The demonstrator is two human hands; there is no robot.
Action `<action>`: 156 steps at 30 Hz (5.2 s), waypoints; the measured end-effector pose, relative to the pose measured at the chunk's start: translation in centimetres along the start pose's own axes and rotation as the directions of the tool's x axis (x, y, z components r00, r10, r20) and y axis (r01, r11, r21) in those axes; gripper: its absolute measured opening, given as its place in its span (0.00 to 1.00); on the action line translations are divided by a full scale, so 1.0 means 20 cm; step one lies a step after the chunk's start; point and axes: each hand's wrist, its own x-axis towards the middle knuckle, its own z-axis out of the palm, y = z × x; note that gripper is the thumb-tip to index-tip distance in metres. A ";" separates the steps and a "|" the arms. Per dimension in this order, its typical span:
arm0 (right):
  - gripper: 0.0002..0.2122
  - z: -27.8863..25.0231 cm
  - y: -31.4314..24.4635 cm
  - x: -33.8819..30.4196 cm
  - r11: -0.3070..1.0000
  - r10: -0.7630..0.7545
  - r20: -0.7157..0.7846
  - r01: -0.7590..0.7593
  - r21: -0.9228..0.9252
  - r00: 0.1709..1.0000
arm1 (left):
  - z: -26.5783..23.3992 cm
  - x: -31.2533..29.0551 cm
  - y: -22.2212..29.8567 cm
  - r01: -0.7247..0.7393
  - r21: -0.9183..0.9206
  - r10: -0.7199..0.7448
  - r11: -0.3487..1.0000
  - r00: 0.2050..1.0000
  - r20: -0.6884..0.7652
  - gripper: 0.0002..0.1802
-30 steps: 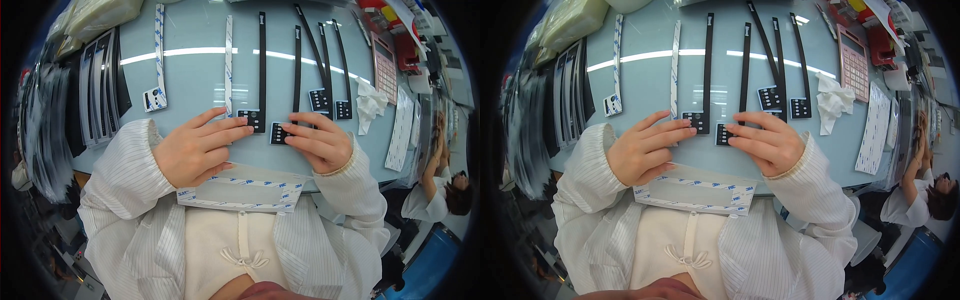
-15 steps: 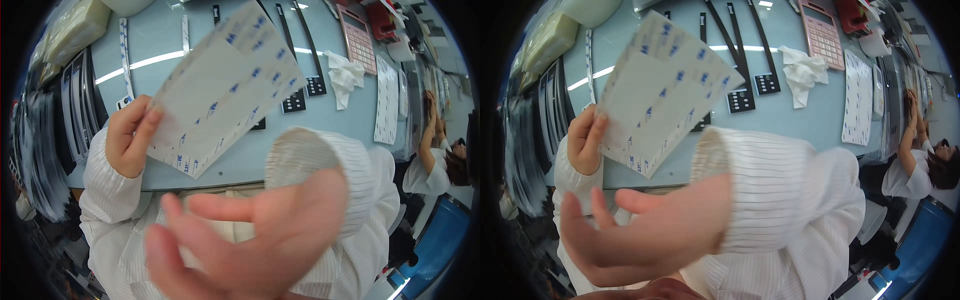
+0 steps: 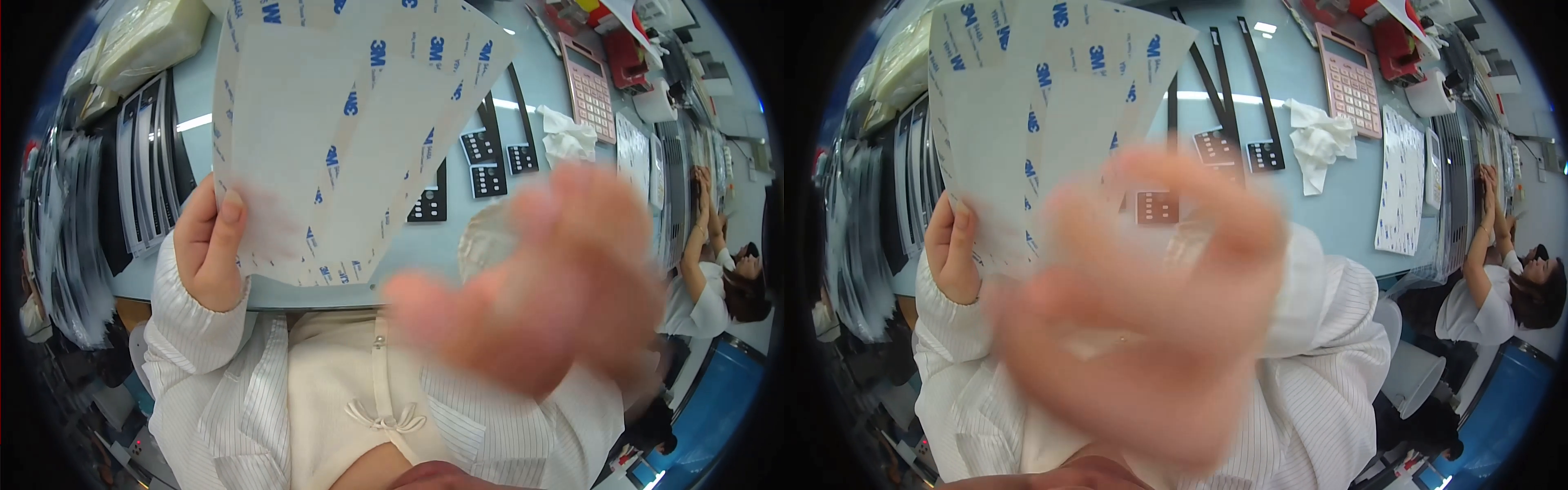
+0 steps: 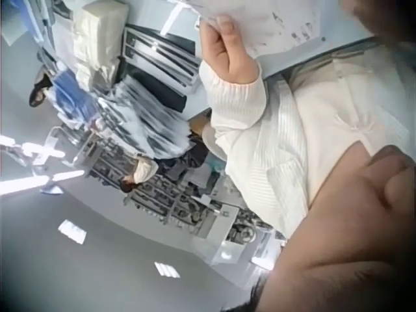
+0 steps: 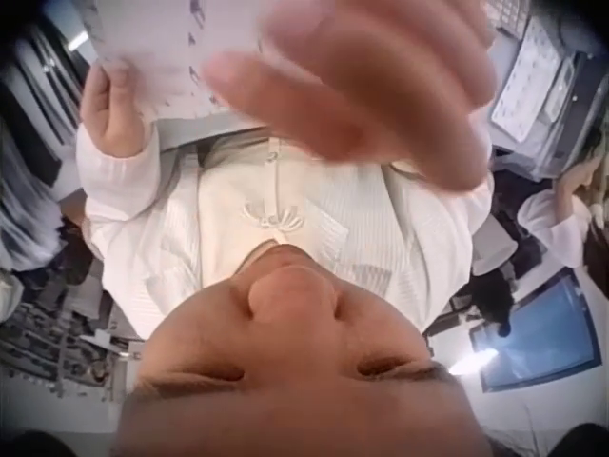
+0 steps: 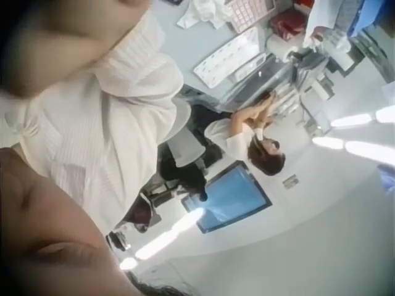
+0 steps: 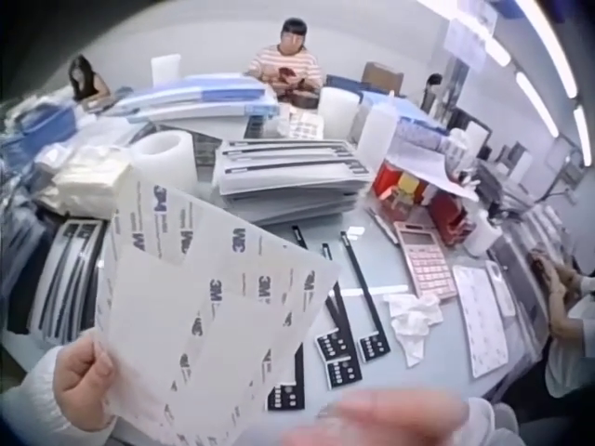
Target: Applying adhesive strips and labels to black electronic components on an assembly line.
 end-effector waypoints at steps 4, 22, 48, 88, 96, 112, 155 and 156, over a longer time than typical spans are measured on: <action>0.22 0.20 0.13 -0.23 0.914 0.407 -0.095 -0.405 0.037 0.909 | 0.02 -0.02 0.00 -0.023 -0.016 0.024 1.000 1.000 0.011 0.21; 0.12 0.39 -0.01 -0.12 -0.906 0.183 0.949 -0.329 0.264 0.258 | -0.24 0.11 0.21 -0.410 0.519 0.385 0.750 0.909 0.161 0.22; 0.10 0.67 -0.11 -0.04 -0.607 0.352 0.936 -0.758 0.239 0.013 | -0.07 0.14 0.32 -0.622 0.657 0.674 0.426 0.703 0.228 0.09; 0.09 0.46 -0.25 -0.21 0.444 0.506 0.482 -0.695 0.566 0.715 | -0.08 0.22 0.38 -0.621 0.644 0.564 0.446 0.754 0.337 0.11; 0.09 0.39 -0.24 -0.13 0.575 0.555 0.390 -0.678 0.457 0.734 | -0.14 0.26 0.20 -0.593 0.467 0.617 0.656 0.778 0.122 0.20; 0.08 0.42 -0.13 -0.12 0.587 0.529 0.310 -0.604 0.539 0.790 | -0.02 0.42 -0.08 -0.587 0.452 0.482 0.672 0.810 0.334 0.19; 0.33 0.22 -0.25 -0.22 0.455 0.331 0.709 -0.763 0.458 0.623 | 0.28 0.59 -0.25 -0.775 0.300 0.576 0.556 0.620 0.533 0.20; 0.33 0.21 -0.26 -0.22 0.411 0.355 0.711 -0.784 0.465 0.607 | 0.28 0.59 -0.25 -0.775 0.299 0.576 0.556 0.619 0.534 0.20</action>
